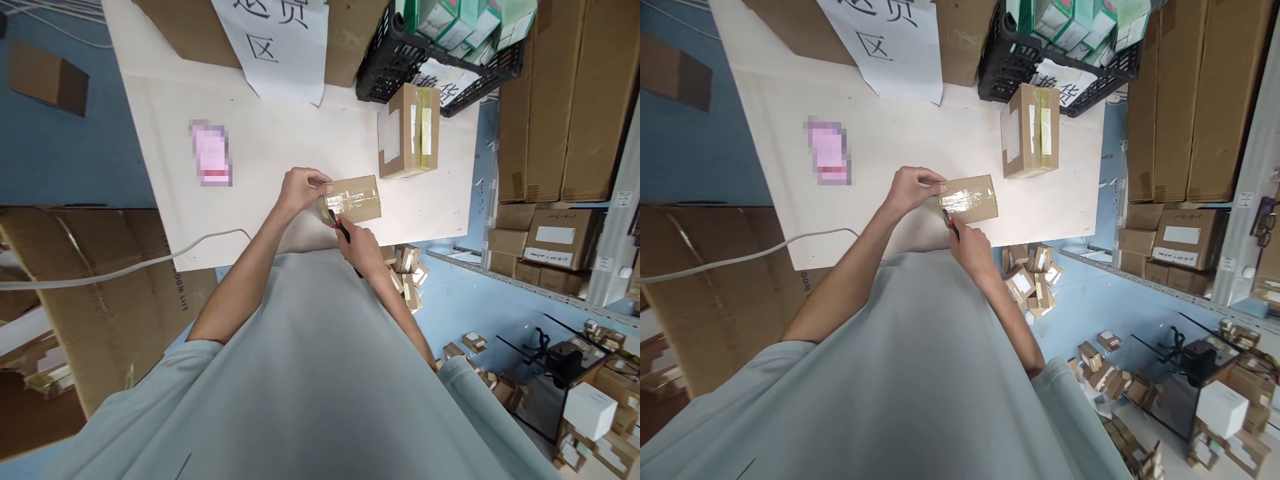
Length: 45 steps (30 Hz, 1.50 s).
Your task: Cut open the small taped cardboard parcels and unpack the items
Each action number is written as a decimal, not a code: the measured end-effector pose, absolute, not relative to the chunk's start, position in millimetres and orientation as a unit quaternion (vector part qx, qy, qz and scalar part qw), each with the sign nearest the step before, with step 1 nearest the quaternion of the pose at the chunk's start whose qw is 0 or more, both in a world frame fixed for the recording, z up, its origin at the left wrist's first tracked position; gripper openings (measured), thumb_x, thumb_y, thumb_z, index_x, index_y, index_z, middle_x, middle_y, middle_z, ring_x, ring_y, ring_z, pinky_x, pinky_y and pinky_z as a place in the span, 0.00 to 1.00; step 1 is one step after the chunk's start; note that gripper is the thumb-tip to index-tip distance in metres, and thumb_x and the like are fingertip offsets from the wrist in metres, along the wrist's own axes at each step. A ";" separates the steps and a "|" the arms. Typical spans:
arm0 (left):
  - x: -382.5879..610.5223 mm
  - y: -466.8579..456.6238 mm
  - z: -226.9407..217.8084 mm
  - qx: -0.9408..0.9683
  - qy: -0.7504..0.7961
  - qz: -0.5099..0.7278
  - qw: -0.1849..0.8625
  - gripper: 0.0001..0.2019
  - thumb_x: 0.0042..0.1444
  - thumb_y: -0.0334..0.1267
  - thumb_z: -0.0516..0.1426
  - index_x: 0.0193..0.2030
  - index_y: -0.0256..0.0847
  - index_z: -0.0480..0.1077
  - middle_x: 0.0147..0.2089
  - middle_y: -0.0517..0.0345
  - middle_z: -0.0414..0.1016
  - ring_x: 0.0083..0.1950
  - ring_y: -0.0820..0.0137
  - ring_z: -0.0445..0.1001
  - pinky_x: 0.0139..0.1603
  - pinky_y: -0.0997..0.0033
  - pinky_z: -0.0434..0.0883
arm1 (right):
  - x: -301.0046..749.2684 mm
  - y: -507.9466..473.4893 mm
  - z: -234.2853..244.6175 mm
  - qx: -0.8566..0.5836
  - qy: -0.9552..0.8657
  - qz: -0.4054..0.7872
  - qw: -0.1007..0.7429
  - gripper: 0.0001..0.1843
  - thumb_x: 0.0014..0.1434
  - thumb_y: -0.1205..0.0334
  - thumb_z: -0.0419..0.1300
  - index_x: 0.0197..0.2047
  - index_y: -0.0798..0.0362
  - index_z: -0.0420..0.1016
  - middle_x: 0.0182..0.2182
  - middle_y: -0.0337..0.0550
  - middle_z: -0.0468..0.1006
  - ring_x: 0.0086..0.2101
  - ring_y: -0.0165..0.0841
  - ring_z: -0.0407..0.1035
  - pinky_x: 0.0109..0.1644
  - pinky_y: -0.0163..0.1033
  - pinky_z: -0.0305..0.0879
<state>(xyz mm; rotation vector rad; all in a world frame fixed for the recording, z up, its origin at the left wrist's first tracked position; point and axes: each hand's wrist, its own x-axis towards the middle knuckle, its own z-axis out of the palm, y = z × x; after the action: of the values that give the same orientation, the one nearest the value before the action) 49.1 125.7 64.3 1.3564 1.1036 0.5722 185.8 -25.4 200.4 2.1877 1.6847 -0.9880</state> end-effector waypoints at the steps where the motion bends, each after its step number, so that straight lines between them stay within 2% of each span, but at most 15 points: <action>1: 48.6 124.8 65.7 0.587 0.479 0.246 0.605 0.12 0.53 0.41 0.77 0.43 0.43 0.89 0.46 0.52 0.90 0.52 0.53 0.87 0.63 0.48 0.84 | 184.6 -26.3 201.2 0.740 0.572 -0.334 0.115 0.23 0.84 0.56 0.49 0.72 0.48 0.77 0.49 0.54 0.91 0.47 0.53 0.84 0.50 0.46 0.73; 5: 46.8 122.8 69.3 0.587 0.478 0.241 0.607 0.12 0.53 0.42 0.77 0.43 0.41 0.89 0.47 0.51 0.91 0.51 0.53 0.88 0.61 0.50 0.85 | 182.0 -28.7 203.9 0.725 0.583 -0.324 0.171 0.27 0.85 0.57 0.47 0.79 0.49 0.71 0.50 0.57 0.91 0.50 0.54 0.84 0.50 0.48 0.74; 9: 47.9 122.9 68.0 0.585 0.483 0.244 0.604 0.13 0.52 0.43 0.78 0.43 0.42 0.89 0.46 0.51 0.91 0.51 0.53 0.87 0.62 0.49 0.84 | 187.6 -33.3 201.8 0.698 0.606 -0.327 0.199 0.29 0.85 0.59 0.46 0.82 0.45 0.67 0.53 0.57 0.90 0.50 0.51 0.85 0.53 0.48 0.74; 14: 47.2 122.8 63.8 0.593 0.486 0.244 0.593 0.13 0.55 0.44 0.76 0.44 0.40 0.88 0.47 0.49 0.90 0.52 0.53 0.87 0.61 0.50 0.84 | 202.2 -44.0 201.6 0.685 0.626 -0.326 0.179 0.30 0.86 0.57 0.45 0.85 0.42 0.63 0.55 0.55 0.90 0.50 0.49 0.85 0.52 0.45 0.73; 19: 47.4 115.0 73.6 0.652 0.505 0.237 0.514 0.14 0.63 0.42 0.68 0.53 0.42 0.86 0.54 0.49 0.88 0.57 0.53 0.85 0.67 0.47 0.82 | 234.8 -62.1 212.3 0.741 0.589 -0.304 0.112 0.29 0.86 0.55 0.48 0.84 0.44 0.67 0.52 0.50 0.91 0.47 0.47 0.85 0.49 0.40 0.71; 21: 60.0 107.4 82.6 0.706 0.496 0.240 0.445 0.16 0.66 0.42 0.65 0.58 0.44 0.84 0.61 0.49 0.85 0.64 0.51 0.82 0.73 0.42 0.77 | 253.1 -66.0 214.7 0.781 0.547 -0.286 0.093 0.30 0.85 0.56 0.48 0.84 0.46 0.67 0.51 0.50 0.92 0.47 0.47 0.85 0.49 0.40 0.72; 23: 81.5 97.4 91.2 0.765 0.455 0.239 0.388 0.16 0.70 0.43 0.62 0.61 0.46 0.82 0.66 0.49 0.81 0.73 0.47 0.76 0.81 0.36 0.69 | 270.6 -66.5 215.4 0.811 0.511 -0.272 0.083 0.30 0.84 0.57 0.49 0.84 0.48 0.67 0.51 0.51 0.92 0.48 0.48 0.86 0.50 0.41 0.74; 25: 106.6 86.1 96.3 0.806 0.405 0.228 0.365 0.15 0.73 0.46 0.61 0.61 0.48 0.81 0.68 0.49 0.79 0.81 0.44 0.68 0.87 0.30 0.58 | 284.0 -63.9 215.5 0.828 0.489 -0.264 0.077 0.31 0.83 0.58 0.50 0.84 0.50 0.66 0.52 0.51 0.92 0.50 0.49 0.86 0.52 0.43 0.76; 28: 135.0 71.3 95.7 0.826 0.376 0.216 0.360 0.15 0.78 0.50 0.57 0.60 0.49 0.81 0.66 0.49 0.80 0.84 0.43 0.65 0.89 0.26 0.48 | 293.5 -55.4 215.6 0.837 0.477 -0.258 0.077 0.32 0.83 0.58 0.50 0.85 0.50 0.65 0.55 0.52 0.92 0.52 0.50 0.86 0.55 0.45 0.77; 33: 140.8 61.4 84.8 0.827 0.374 0.220 0.357 0.17 0.80 0.47 0.53 0.60 0.48 0.81 0.68 0.48 0.81 0.83 0.47 0.68 0.89 0.27 0.50 | 288.5 -32.2 210.4 0.818 0.506 -0.256 0.096 0.30 0.85 0.58 0.49 0.84 0.49 0.66 0.57 0.53 0.91 0.55 0.51 0.85 0.59 0.48 0.77; 38: 137.0 61.6 77.5 0.828 0.372 0.222 0.357 0.16 0.81 0.47 0.53 0.61 0.49 0.81 0.70 0.49 0.81 0.84 0.48 0.66 0.89 0.31 0.53 | 278.4 -13.2 202.2 0.796 0.533 -0.259 0.128 0.30 0.85 0.62 0.46 0.84 0.54 0.64 0.58 0.58 0.89 0.56 0.52 0.84 0.60 0.51 0.78; 45: 143.1 54.3 73.0 0.823 0.382 0.234 0.349 0.15 0.81 0.44 0.54 0.61 0.50 0.82 0.71 0.49 0.82 0.85 0.47 0.66 0.88 0.33 0.56 | 258.2 -1.6 199.7 0.811 0.517 -0.219 0.165 0.37 0.80 0.70 0.44 0.88 0.59 0.50 0.56 0.65 0.87 0.54 0.49 0.85 0.59 0.50 0.78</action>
<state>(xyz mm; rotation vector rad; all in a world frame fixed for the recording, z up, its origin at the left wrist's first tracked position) 143.1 54.3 73.0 2.1325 0.9886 0.6075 258.2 -1.6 199.7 2.3099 1.4720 -0.6249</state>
